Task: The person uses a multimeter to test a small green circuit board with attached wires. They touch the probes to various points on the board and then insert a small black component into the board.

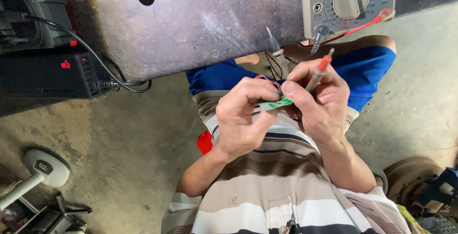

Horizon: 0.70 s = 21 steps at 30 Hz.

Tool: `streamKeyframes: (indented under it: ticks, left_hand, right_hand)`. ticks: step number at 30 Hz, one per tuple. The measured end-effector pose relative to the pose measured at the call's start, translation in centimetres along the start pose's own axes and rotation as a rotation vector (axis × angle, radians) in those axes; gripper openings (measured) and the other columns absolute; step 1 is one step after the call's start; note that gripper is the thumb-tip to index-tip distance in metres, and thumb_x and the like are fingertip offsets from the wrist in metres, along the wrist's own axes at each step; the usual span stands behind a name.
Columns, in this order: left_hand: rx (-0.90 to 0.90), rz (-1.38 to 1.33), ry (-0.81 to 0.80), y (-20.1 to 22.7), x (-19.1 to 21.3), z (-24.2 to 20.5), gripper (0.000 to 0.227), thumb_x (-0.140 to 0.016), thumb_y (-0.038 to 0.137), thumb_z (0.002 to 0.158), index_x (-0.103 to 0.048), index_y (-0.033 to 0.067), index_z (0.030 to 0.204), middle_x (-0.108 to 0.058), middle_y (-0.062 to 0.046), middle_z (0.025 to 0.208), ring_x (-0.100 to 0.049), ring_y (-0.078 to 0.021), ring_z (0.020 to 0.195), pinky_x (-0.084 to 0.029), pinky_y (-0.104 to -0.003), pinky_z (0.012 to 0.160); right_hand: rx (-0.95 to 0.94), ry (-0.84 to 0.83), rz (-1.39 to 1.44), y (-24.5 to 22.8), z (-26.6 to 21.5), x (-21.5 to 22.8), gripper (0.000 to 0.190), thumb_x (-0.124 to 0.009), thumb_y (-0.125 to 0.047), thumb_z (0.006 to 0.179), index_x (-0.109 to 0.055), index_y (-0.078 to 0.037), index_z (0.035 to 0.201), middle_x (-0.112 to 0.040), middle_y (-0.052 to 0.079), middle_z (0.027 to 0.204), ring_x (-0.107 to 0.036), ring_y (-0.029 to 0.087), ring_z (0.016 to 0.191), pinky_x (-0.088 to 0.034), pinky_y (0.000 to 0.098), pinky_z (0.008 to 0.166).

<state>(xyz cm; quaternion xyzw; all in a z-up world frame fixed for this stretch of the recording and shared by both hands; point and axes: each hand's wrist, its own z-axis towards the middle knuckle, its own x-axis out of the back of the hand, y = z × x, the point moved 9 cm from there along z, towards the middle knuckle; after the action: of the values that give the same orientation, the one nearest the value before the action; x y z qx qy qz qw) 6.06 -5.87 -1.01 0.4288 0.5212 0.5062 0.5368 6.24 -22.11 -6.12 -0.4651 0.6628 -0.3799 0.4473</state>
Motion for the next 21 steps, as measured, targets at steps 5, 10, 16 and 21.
streamKeyframes:
  ticks: [5, 10, 16, 21]
  left_hand:
    - [0.291, -0.427, -0.016, -4.5, 0.0, -1.0, 0.007, -0.069, -0.008, 0.092, -0.069, -0.0041, 0.098, -0.069, -0.018, 0.095, -0.073, -0.0193, 0.078, -0.065, -0.033, 0.069]
    - [0.375, -0.411, -0.093, -5.9, 0.2, -1.7, 0.013, -0.068, -0.002, 0.095, -0.068, -0.0067, 0.107, -0.07, -0.019, 0.096, -0.075, -0.0203, 0.08, -0.066, -0.035, 0.072]
    - [0.427, -0.321, -0.147, -5.9, 0.1, -2.3, 0.023, -0.062, 0.01, 0.104, -0.071, -0.0036, 0.121, -0.072, -0.016, 0.103, -0.07, -0.0142, 0.088, -0.064, -0.035, 0.08]
    - [0.296, -0.209, -0.082, -5.4, 1.2, -1.7, 0.021, -0.067, 0.005, 0.101, -0.074, -0.002, 0.119, -0.071, -0.017, 0.11, -0.067, -0.0162, 0.104, -0.063, -0.035, 0.087]
  right_hand:
    - [0.253, -0.309, -0.265, -2.9, -0.2, -1.1, 0.015, -0.081, 0.004, 0.083, -0.073, 0.006, 0.095, -0.061, 0.014, 0.068, -0.05, 0.013, 0.049, -0.045, 0.0244, 0.046]
    - [0.394, -0.263, -0.386, -2.7, 0.1, -1.3, 0.01, -0.081, 0.004, 0.089, -0.077, 0.003, 0.099, -0.056, 0.011, 0.068, -0.043, 0.012, 0.053, -0.039, 0.0241, 0.048]
    - [0.25, -0.224, -0.313, -0.3, 0.6, 0.6, 0.013, -0.079, 0.006, 0.091, -0.073, 0.007, 0.102, -0.06, 0.012, 0.07, -0.059, 0.01, 0.056, -0.05, 0.0249, 0.053]
    - [0.375, -0.253, -0.425, -1.5, 0.5, 0.2, 0.013, -0.08, 0.005, 0.092, -0.075, 0.007, 0.103, -0.061, 0.014, 0.07, -0.058, 0.017, 0.055, -0.048, 0.0281, 0.05]
